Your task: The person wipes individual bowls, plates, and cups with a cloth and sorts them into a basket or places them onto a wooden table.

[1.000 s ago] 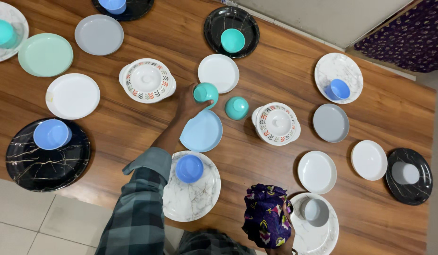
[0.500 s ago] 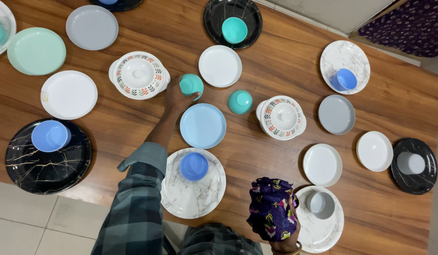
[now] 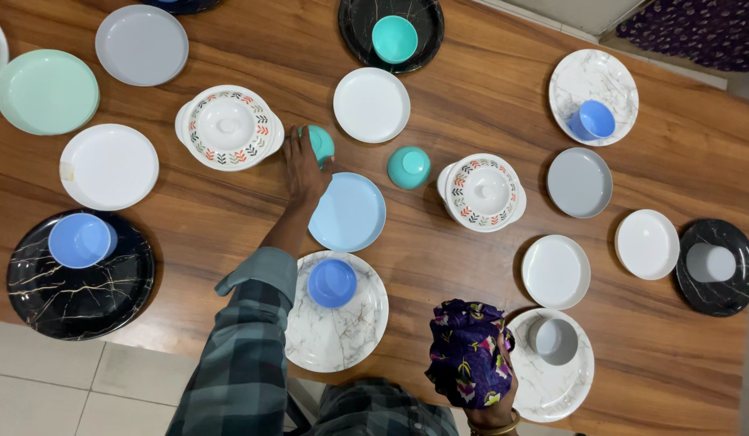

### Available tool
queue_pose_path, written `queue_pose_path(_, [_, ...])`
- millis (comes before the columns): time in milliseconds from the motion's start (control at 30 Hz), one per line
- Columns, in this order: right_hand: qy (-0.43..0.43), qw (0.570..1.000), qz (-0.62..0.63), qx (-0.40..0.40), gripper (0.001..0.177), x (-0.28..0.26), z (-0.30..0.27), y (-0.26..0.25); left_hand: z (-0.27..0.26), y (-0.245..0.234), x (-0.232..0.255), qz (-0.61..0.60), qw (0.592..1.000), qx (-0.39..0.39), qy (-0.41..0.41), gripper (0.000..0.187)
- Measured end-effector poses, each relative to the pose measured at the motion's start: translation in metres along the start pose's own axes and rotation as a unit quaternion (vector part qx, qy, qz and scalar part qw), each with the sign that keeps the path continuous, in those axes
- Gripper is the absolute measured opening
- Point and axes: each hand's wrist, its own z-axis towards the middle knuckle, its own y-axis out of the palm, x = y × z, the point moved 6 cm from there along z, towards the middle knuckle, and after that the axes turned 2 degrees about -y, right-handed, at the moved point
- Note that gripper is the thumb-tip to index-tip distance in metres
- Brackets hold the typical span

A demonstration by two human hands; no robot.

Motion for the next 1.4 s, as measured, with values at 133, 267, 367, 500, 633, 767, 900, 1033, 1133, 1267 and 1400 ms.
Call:
queue_pose_path(133, [0.005, 1.000, 0.019, -0.018, 0.055, 0.002, 0.000, 0.005, -0.016, 0.016, -0.004, 0.040, 0.997, -0.004, 0.068, 0.071])
queue_pose_path(267, [0.025, 0.999, 0.015, -0.021, 0.057, 0.006, 0.001, 0.010, -0.026, 0.028, -0.009, 0.103, 0.990, -0.019, 0.097, 0.066])
queue_pose_path(367, [0.017, 0.999, 0.002, -0.031, 0.057, 0.006, 0.000, 0.014, -0.026, 0.026, -0.009, 0.105, 0.990, -0.022, 0.096, 0.066])
queue_pose_path(500, [0.005, 1.000, 0.010, -0.012, 0.055, 0.005, -0.002, 0.013, -0.022, 0.021, -0.004, 0.113, 0.990, -0.049, 0.070, 0.067])
queue_pose_path(633, [0.001, 1.000, 0.004, -0.005, 0.057, 0.005, -0.003, 0.012, -0.024, 0.009, 0.010, 0.111, 0.990, -0.057, 0.064, 0.070])
queue_pose_path(767, [-0.004, 0.999, 0.028, -0.033, 0.056, 0.006, -0.005, 0.012, -0.044, -0.015, 0.044, 0.045, 0.994, -0.048, 0.087, 0.073])
queue_pose_path(900, [0.003, 1.000, 0.008, 0.010, 0.058, 0.008, -0.009, 0.010, -0.095, -0.040, 0.099, -0.068, 0.989, -0.022, 0.130, 0.069])
queue_pose_path(1033, [-0.004, 1.000, -0.017, 0.000, 0.060, 0.009, -0.011, 0.025, -0.180, -0.053, 0.154, -0.247, 0.943, -0.174, 0.141, 0.069])
queue_pose_path(1133, [0.004, 0.999, -0.037, 0.038, 0.060, 0.013, -0.011, 0.022, -0.245, -0.072, 0.192, -0.313, 0.883, -0.290, 0.196, 0.069])
queue_pose_path(1267, [-0.006, 1.000, -0.015, -0.004, 0.059, 0.020, -0.013, 0.015, -0.305, -0.090, 0.222, -0.420, 0.808, -0.374, 0.174, 0.074])
queue_pose_path(1400, [-0.050, 0.993, -0.103, 0.040, 0.058, 0.024, -0.012, -0.007, -0.310, -0.090, 0.236, -0.450, 0.814, -0.324, 0.174, 0.074])
